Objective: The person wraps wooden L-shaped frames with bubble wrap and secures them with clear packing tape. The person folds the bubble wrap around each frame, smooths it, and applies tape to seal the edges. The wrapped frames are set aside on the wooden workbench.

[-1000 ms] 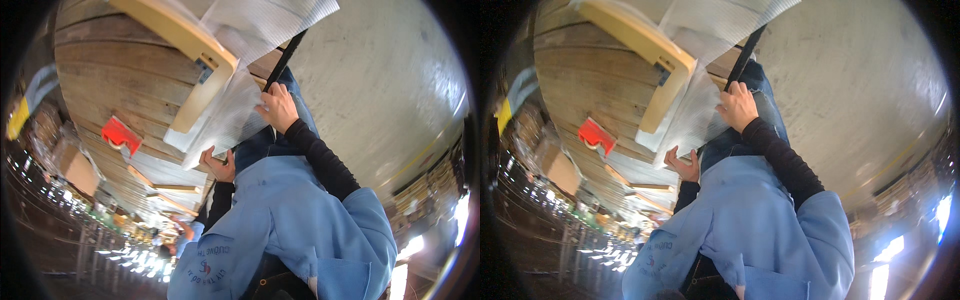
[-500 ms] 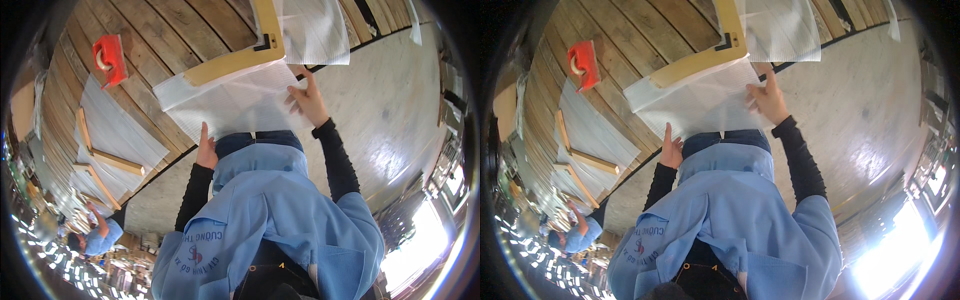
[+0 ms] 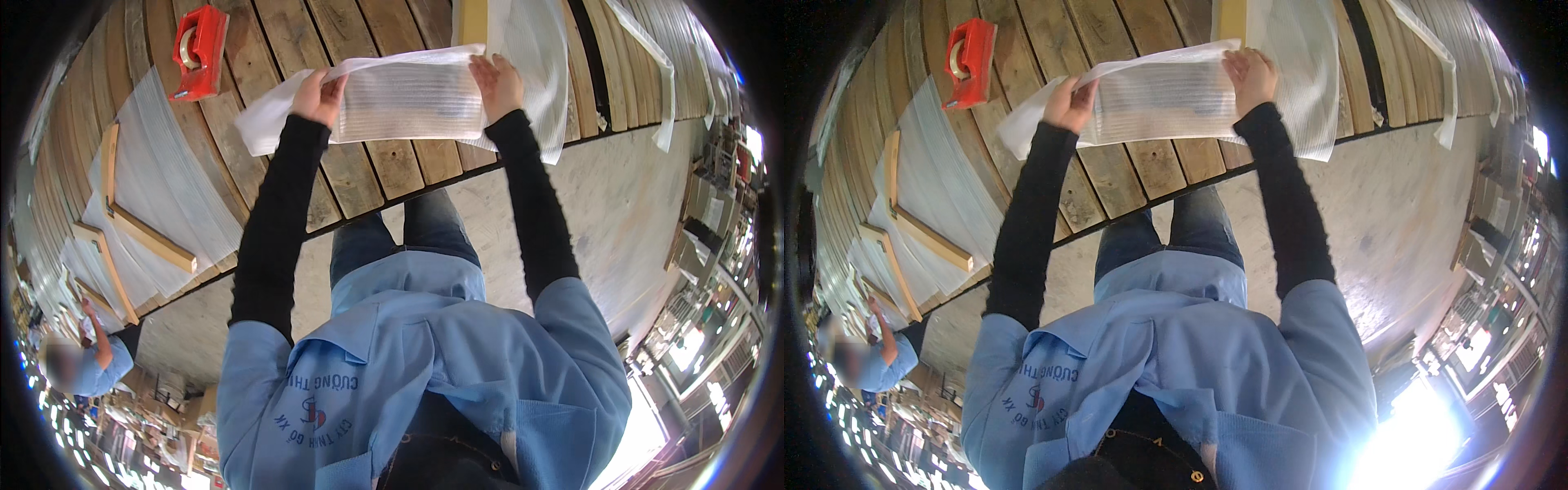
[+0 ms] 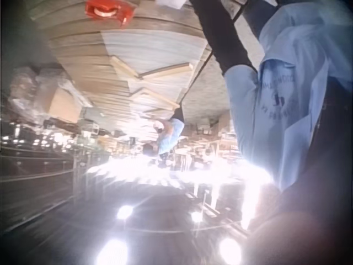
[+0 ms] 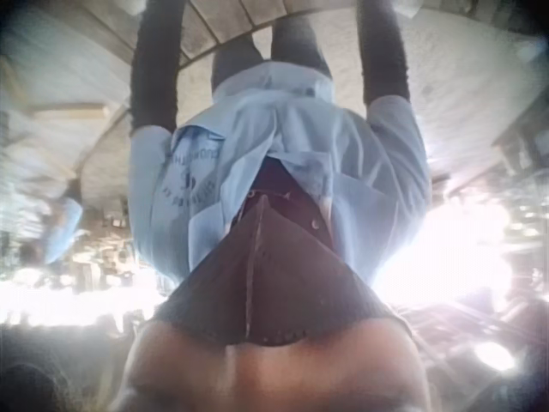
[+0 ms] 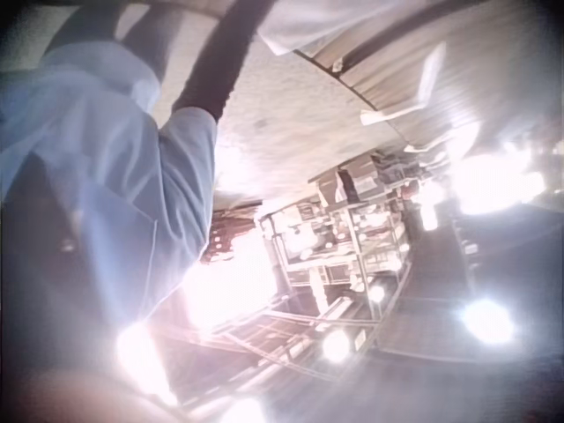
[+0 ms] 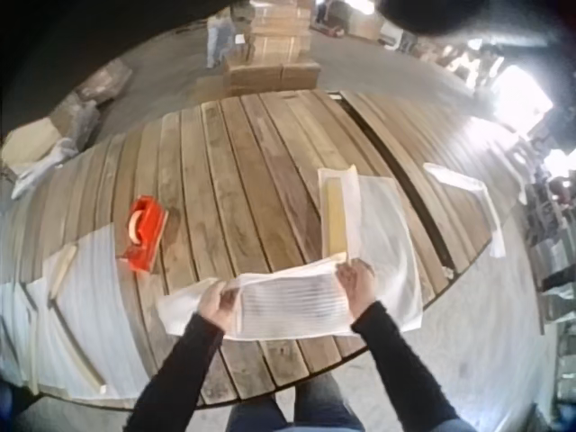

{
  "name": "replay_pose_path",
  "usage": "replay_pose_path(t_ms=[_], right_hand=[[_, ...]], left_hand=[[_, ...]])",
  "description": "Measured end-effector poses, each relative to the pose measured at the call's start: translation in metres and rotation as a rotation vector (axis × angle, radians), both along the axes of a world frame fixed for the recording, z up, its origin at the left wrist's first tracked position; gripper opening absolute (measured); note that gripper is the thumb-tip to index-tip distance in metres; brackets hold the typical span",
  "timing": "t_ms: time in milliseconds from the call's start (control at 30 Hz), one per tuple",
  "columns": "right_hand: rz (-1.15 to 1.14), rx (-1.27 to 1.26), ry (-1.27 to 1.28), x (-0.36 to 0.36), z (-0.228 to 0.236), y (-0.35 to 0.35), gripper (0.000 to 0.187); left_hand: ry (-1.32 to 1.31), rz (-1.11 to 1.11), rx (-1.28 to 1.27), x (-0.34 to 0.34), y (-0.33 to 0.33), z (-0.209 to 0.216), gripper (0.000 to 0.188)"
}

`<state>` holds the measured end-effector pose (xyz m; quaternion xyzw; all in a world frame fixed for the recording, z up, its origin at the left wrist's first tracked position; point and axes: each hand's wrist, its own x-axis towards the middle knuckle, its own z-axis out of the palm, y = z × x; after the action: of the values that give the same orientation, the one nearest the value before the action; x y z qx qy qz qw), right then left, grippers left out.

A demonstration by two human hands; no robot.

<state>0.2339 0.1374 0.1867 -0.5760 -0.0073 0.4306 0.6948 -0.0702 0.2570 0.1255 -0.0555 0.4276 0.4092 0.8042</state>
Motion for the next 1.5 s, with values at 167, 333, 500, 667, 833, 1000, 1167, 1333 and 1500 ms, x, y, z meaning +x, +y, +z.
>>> replay_pose_path(t_ms=[167, 333, 500, 667, 833, 1000, 1167, 1333, 1500], right_hand=[[0.835, -0.021, -1.698, -0.100, 0.007, -0.039, 0.067], [1.338, -0.080, -1.800, -0.051, -0.055, -0.044, 0.081], [1.472, -0.102, -1.656, -0.045, -0.053, -0.039, 0.073], [1.443, -0.053, -1.589, -0.042, -0.065, -0.037, 0.069], [1.215, 0.145, -1.542, -0.026, -0.057, -0.043, 0.068], [0.768, 0.339, -1.063, -0.027, -0.058, -0.050, 0.062], [0.758, 0.312, -0.859, -0.021, -0.089, -0.060, 0.063], [0.964, 0.173, -0.758, -0.016, -0.064, -0.060, 0.048], [0.940, 0.228, -0.746, -0.001, -0.084, -0.071, 0.050]], left_hand=[[0.155, 0.210, -0.178, 0.006, 0.017, -0.058, 0.032], [0.203, 0.077, -0.009, 0.010, -0.030, 0.012, 0.044], [0.870, 0.401, 0.009, 0.019, -0.164, 0.013, 0.039], [0.576, 0.332, -0.132, 0.076, -0.152, 0.001, 0.036], [0.673, 0.472, 0.140, 0.104, -0.143, 0.049, 0.048], [0.266, 0.109, 0.516, 0.065, -0.205, 0.083, 0.046], [0.570, -0.548, 1.110, 0.049, -0.104, 0.115, 0.035], [0.907, -0.937, 1.892, 0.091, -0.020, 0.116, 0.026], [0.958, -1.151, 2.003, 0.094, 0.002, 0.072, 0.017]])
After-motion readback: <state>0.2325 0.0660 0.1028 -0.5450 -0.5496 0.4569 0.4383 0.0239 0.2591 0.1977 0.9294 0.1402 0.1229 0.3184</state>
